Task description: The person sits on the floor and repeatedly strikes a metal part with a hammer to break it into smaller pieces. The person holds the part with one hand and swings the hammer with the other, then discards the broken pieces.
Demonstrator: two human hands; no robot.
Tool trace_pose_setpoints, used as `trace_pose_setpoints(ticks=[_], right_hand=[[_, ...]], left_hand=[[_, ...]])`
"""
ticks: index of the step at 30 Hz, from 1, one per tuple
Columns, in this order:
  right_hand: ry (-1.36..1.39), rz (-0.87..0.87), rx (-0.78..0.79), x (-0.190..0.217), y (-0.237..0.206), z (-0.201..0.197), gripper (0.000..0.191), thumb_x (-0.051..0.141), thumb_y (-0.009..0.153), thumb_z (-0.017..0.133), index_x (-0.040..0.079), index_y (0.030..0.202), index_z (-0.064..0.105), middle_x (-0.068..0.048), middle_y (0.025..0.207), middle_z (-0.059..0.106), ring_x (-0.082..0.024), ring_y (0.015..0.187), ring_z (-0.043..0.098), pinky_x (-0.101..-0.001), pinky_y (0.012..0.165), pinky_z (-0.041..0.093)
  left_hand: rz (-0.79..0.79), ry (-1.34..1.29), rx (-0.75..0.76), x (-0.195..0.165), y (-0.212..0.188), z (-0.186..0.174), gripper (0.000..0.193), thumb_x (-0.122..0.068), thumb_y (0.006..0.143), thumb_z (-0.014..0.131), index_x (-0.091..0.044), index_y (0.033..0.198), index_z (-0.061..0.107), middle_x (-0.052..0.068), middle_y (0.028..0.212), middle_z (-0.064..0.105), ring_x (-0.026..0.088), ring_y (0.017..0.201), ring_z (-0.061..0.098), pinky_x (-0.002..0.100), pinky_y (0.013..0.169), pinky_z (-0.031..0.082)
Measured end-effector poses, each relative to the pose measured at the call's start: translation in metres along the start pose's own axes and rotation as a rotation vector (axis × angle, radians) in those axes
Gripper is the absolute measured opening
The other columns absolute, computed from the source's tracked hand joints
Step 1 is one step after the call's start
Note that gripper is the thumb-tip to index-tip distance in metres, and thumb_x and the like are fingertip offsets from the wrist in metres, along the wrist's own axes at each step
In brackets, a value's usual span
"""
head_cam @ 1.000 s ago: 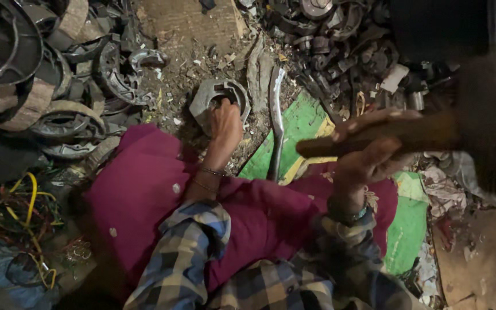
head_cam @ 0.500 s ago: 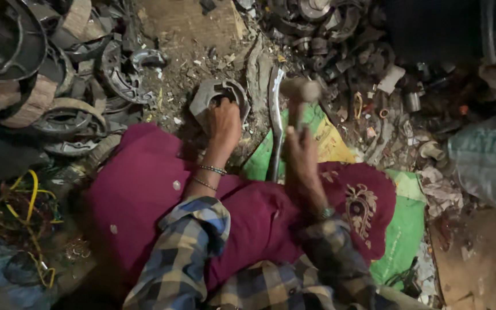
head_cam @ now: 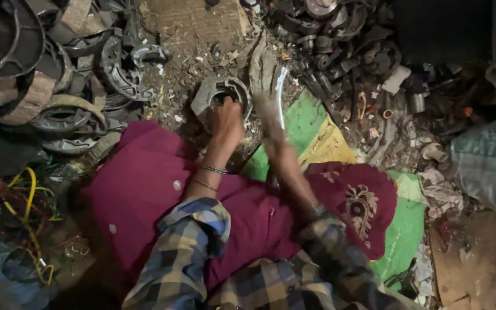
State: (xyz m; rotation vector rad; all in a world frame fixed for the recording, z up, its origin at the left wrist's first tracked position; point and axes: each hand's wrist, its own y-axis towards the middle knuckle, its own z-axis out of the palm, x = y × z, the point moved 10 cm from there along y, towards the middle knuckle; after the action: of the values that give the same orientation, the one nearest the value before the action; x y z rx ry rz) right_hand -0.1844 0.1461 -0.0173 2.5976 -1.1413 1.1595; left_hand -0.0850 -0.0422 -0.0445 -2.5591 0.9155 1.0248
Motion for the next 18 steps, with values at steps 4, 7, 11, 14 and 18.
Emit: trace_pose_setpoints(ticks=[4,7,11,14,18], right_hand=[[-0.096,0.011,-0.043,-0.022,-0.006,0.007,0.040,0.038,0.107,0.066,0.001,0.121,0.059,-0.014,0.085,0.065,-0.026,0.071,0.064,-0.0407,0.063,0.051],[0.346,0.259,-0.079,-0.028,-0.032,-0.026,0.039,0.034,0.103,0.058,0.004,0.129,0.056,-0.010,0.080,0.060,-0.020,0.063,0.056,-0.0376,0.053,0.049],[0.538,-0.210,-0.283,0.063,-0.048,-0.124,0.031,0.032,0.109,0.051,0.004,0.122,0.052,-0.007,0.088,0.065,-0.016,0.072,0.067,-0.0324,0.061,0.059],[0.762,-0.910,-0.364,0.135,-0.072,-0.197,0.032,0.034,0.112,0.049,0.008,0.129,0.057,-0.012,0.097,0.072,-0.019,0.073,0.072,-0.0307,0.062,0.062],[1.567,-0.877,0.064,0.121,-0.051,-0.190,0.022,0.036,0.097,0.055,0.023,0.113,0.060,-0.009,0.115,0.073,-0.026,0.091,0.075,-0.0408,0.069,0.063]], left_hand=[[0.063,0.090,-0.121,-0.006,0.005,-0.010,0.016,0.009,0.080,0.059,0.007,0.091,0.071,0.034,0.108,0.064,0.051,0.094,0.068,0.054,0.075,0.056],[-0.010,0.003,-0.040,0.000,0.005,0.001,0.010,0.006,0.086,0.060,0.007,0.091,0.069,0.033,0.108,0.064,0.051,0.096,0.068,0.055,0.077,0.055],[-0.034,-0.007,-0.027,-0.002,0.001,-0.001,0.008,0.002,0.090,0.062,0.005,0.091,0.069,0.032,0.103,0.063,0.051,0.090,0.068,0.059,0.074,0.053],[0.027,0.019,-0.058,-0.009,-0.001,-0.007,0.008,0.004,0.079,0.062,0.006,0.084,0.069,0.033,0.102,0.063,0.051,0.087,0.068,0.059,0.067,0.054],[0.079,0.001,-0.070,-0.014,-0.002,-0.010,0.009,0.004,0.081,0.060,0.007,0.084,0.069,0.034,0.100,0.063,0.051,0.085,0.069,0.059,0.068,0.054]])
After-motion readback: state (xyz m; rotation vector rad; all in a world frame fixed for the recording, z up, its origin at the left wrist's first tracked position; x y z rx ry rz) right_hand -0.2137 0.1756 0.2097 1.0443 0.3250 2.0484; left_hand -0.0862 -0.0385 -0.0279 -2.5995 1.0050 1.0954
